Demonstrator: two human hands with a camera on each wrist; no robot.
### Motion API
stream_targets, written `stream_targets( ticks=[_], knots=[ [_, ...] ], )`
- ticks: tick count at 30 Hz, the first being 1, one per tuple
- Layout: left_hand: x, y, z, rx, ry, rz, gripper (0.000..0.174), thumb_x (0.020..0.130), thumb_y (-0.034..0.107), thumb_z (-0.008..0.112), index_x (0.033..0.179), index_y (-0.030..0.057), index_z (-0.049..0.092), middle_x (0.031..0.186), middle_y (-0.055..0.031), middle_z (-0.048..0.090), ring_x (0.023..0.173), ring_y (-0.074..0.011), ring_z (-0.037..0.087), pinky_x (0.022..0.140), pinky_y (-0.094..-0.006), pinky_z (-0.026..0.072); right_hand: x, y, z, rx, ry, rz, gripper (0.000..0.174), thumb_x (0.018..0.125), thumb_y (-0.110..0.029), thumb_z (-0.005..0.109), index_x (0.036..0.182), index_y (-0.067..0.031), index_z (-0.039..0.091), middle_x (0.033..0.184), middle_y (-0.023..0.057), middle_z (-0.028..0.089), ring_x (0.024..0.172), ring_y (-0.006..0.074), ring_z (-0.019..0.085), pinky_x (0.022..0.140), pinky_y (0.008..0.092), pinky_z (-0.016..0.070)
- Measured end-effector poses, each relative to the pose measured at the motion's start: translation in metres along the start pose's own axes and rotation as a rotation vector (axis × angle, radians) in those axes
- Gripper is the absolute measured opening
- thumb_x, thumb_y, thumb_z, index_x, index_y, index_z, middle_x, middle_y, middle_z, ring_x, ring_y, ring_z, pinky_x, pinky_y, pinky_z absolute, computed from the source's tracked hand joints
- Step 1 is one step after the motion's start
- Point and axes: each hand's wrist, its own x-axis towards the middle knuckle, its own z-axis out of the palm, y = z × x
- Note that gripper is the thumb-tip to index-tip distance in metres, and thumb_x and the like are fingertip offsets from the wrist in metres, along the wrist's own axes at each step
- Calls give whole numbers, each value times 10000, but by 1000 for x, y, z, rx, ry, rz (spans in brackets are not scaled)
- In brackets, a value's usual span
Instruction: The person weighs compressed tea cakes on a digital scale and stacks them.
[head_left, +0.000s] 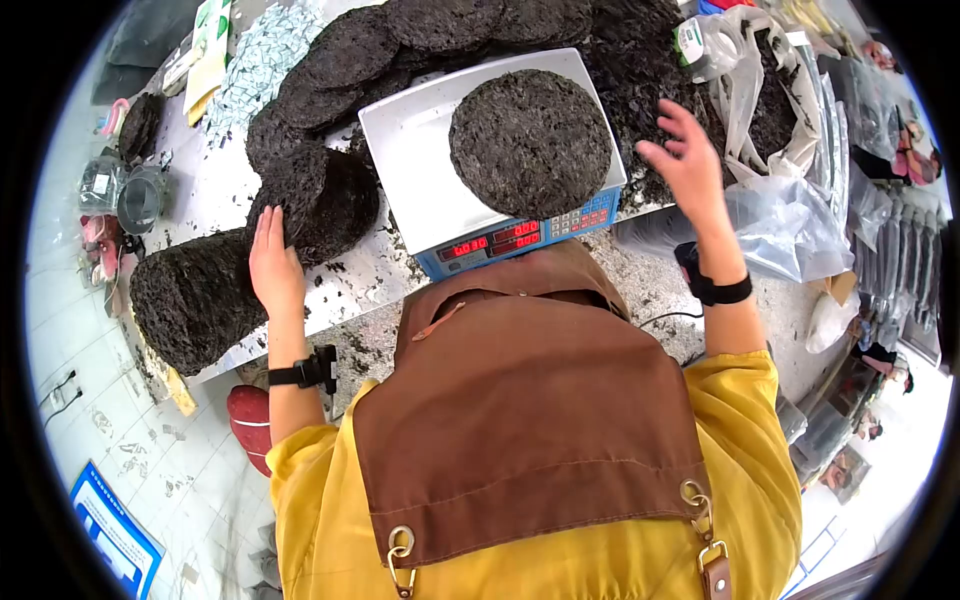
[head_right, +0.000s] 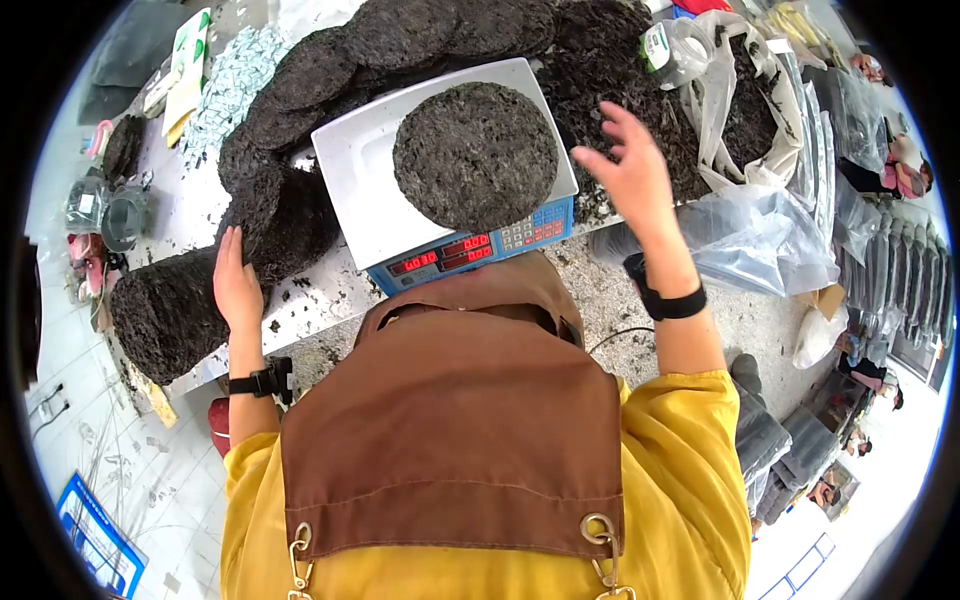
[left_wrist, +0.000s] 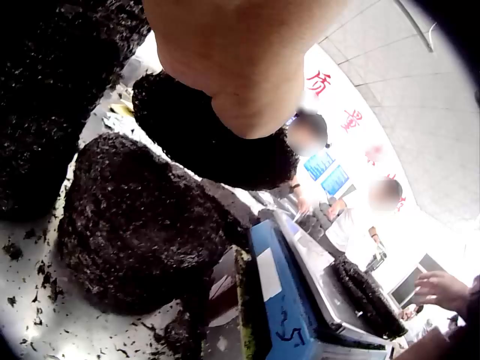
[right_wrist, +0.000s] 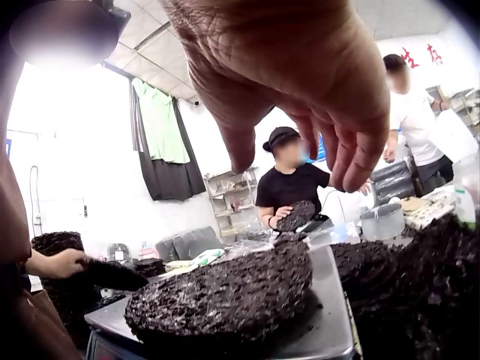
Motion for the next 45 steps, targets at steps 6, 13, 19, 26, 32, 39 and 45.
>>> stream_targets(
  ticks=[6, 13, 19, 26, 32, 39, 45],
  knots=[
    [13, 56, -43, -307, 271, 175, 469, 752, -90, 489, 1201, 30, 551, 1221, -125, 572, 1151, -278, 528, 992, -364, 383, -6, -1, 68, -495, -143, -61, 886, 641, -355, 785, 1338, -22, 350, 1066, 181, 574, 1008, 326, 559, 847, 407, 473],
    [53, 126, -59, -1897, 135, -710, 411, 892, 92, 573, 1264, 0, 425, 1165, -101, 560, 1019, -207, 563, 883, -377, 475, -6, 29, 65, 934, -133, 417, 435, 802, -26, 647, 1206, 18, 493, 945, 34, 605, 845, 139, 582, 779, 245, 460],
    [63, 182, 17, -2108, -332, -704, 486, 870, 199, 626, 1271, 13, 425, 1211, -78, 535, 1126, -210, 483, 982, -392, 368, -20, 92, -5, 1541, 366, 336, 291, 867, -80, 581, 1142, -10, 515, 1141, 102, 582, 1060, 211, 555, 962, 356, 434],
    [77, 147, 25, -1062, -120, -361, 586, 886, 291, 588, 1312, -56, 385, 1244, -228, 477, 1112, -270, 500, 921, -372, 427, -13, 47, -25, 1681, 228, 243, 317, 910, -88, 514, 1210, 5, 480, 1200, 126, 554, 1107, 258, 529, 985, 416, 407],
    [99, 182, -59, -1949, -246, -342, 415, 894, 137, 574, 1258, -1, 432, 1233, -154, 514, 1121, -256, 515, 966, -413, 421, 24, -61, 34, 971, -101, 0, 433, 841, -109, 636, 1220, 43, 494, 1065, 94, 606, 924, 131, 577, 810, 245, 469],
    [121, 135, -55, -2156, 95, -679, 402, 895, 149, 562, 1259, 10, 462, 1302, -147, 486, 1172, -316, 480, 1041, -487, 339, 38, -8, -38, 538, 253, 20, 429, 856, -150, 616, 1225, 35, 495, 1176, 117, 583, 1034, 159, 564, 819, 267, 466],
    [115, 176, 30, -2177, -65, -955, 401, 880, 128, 572, 1246, 3, 467, 1263, -145, 512, 1152, -305, 486, 1042, -462, 342, 35, 54, 17, 237, 181, 168, 479, 799, -198, 685, 1193, 21, 523, 1127, 147, 601, 960, 197, 605, 839, 309, 482]
  ],
)
